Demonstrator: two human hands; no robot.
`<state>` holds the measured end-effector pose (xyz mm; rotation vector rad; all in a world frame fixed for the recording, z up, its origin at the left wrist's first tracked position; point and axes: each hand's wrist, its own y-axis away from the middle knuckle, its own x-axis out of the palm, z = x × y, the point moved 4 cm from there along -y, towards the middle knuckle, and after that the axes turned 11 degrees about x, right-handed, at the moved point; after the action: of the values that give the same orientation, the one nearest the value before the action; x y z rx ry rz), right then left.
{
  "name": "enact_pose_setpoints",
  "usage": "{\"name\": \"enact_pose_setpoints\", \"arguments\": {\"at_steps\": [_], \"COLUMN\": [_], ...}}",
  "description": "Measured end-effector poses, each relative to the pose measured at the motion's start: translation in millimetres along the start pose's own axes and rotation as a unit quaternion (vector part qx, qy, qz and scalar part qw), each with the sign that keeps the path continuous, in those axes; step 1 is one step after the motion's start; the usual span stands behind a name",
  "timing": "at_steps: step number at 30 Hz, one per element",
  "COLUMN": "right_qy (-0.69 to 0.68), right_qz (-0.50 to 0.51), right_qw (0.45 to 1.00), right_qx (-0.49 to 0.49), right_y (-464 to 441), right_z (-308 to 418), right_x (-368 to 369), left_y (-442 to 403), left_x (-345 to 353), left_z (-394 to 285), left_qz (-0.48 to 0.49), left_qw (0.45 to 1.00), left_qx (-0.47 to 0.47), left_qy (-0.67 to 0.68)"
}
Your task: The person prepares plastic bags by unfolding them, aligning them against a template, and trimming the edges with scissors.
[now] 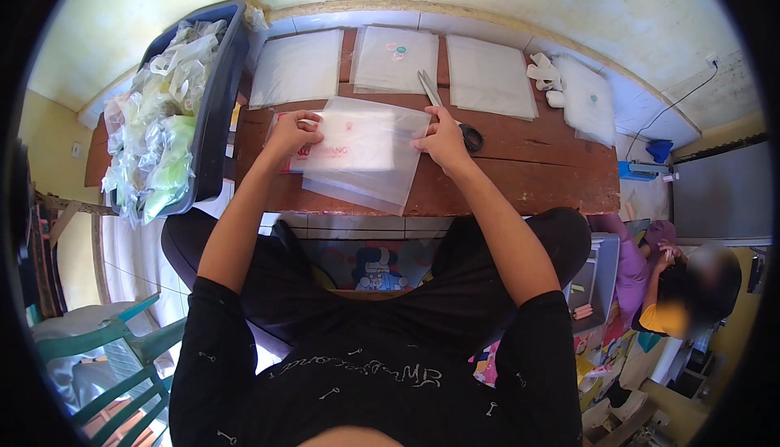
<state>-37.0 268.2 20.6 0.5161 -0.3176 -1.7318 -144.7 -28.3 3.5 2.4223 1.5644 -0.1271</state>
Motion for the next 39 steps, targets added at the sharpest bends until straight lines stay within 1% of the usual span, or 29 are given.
{"name": "enact_pose_setpoints", "arguments": {"at_steps": [2, 5, 7, 9, 11, 13, 21, 23, 27, 28, 29, 30, 31, 32, 33, 34, 35, 36, 37, 38, 39], "right_qy": [0.025, 0.026, 0.029, 0.032, -0.002, -0.014, -0.035, -0.024, 0.008, 0.135, 0.260, 0.260, 0.335, 0.405, 0.406, 0.422, 0.437, 0.436, 0.414, 0.388, 0.388], "right_qz": [-0.002, -0.007, -0.014, -0.021, -0.019, -0.026, -0.052, -0.056, -0.047, -0.081, -0.113, -0.112, -0.164, -0.213, -0.213, -0.206, -0.199, -0.200, -0.171, -0.141, -0.141], "right_qw": [1.000, 1.000, 0.999, 0.999, 0.999, 0.999, 0.997, 0.998, 0.998, 0.988, 0.958, 0.958, 0.920, 0.866, 0.866, 0.869, 0.870, 0.870, 0.875, 0.873, 0.873], "right_qx": [0.001, -0.004, 0.005, 0.014, 0.039, 0.038, 0.036, 0.020, 0.031, -0.007, -0.046, -0.045, -0.124, -0.200, -0.200, -0.157, -0.114, -0.114, -0.186, -0.259, -0.259], "right_y": [2.0, -1.1, -2.7, -2.5, -2.4, -3.9, -16.0, -18.3, -10.9, -8.8, -7.0, -5.1, 0.8, 8.2, 16.3, 22.2, 25.3, 21.6, 16.6, 17.5, 15.9], "right_z": [1.6, -2.6, -4.8, -4.0, -4.6, -5.2, -8.4, -6.7, 3.9, 9.1, 14.3, 14.2, 19.4, 24.7, 33.1, 40.1, 43.3, 40.4, 38.6, 43.4, 44.1], "right_x": [0.1, -0.1, -0.8, -0.8, -0.5, -1.0, -4.2, -4.6, -7.9, -10.2, -10.5, -9.3, -6.8, -2.6, 2.7, 7.1, 9.1, 8.3, 11.1, 15.4, 16.9], "left_y": [0.4, 0.8, 2.0, 4.0, 4.8, 3.3, 0.7, 0.7, 3.5, 4.2, 4.8, 6.0, 6.5, 6.0, 4.9, 3.9, 4.4, 4.9, 5.8, 7.4, 9.6], "left_x": [-0.7, -0.6, -0.8, 0.6, 0.4, 0.1, -0.1, 0.3, 0.8, 1.2, 1.2, 1.3, 1.2, 0.5, 0.7, 1.4, 1.8, 3.6, 5.3, 5.8, 8.7], "left_z": [-1.0, -3.0, -8.3, -14.3, -13.7, -11.1, -6.6, -8.2, -18.6, -21.4, -23.0, -24.8, -25.7, -23.5, -19.9, -16.5, -18.1, -20.4, -22.8, -29.8, -37.3], "left_qz": [0.001, 0.011, 0.000, -0.001, -0.002, 0.001, 0.015, 0.019, 0.034, 0.040, 0.040, 0.034, 0.027, 0.027, 0.047, 0.067, 0.068, 0.087, 0.107, 0.107, 0.137], "left_qw": [1.000, 1.000, 0.997, 0.996, 0.995, 0.992, 0.993, 0.993, 0.995, 0.995, 0.995, 0.994, 0.993, 0.993, 0.993, 0.993, 0.993, 0.991, 0.990, 0.990, 0.984], "left_qx": [-0.003, -0.011, 0.006, 0.000, -0.006, 0.015, 0.027, 0.032, 0.031, 0.039, 0.039, 0.043, 0.048, 0.048, 0.040, 0.032, 0.032, 0.042, 0.052, 0.053, 0.058], "left_qy": [0.000, -0.015, -0.076, -0.089, -0.100, -0.123, -0.118, -0.108, -0.091, -0.087, -0.088, -0.097, -0.105, -0.105, -0.099, -0.094, -0.094, -0.087, -0.081, -0.081, -0.097]}}
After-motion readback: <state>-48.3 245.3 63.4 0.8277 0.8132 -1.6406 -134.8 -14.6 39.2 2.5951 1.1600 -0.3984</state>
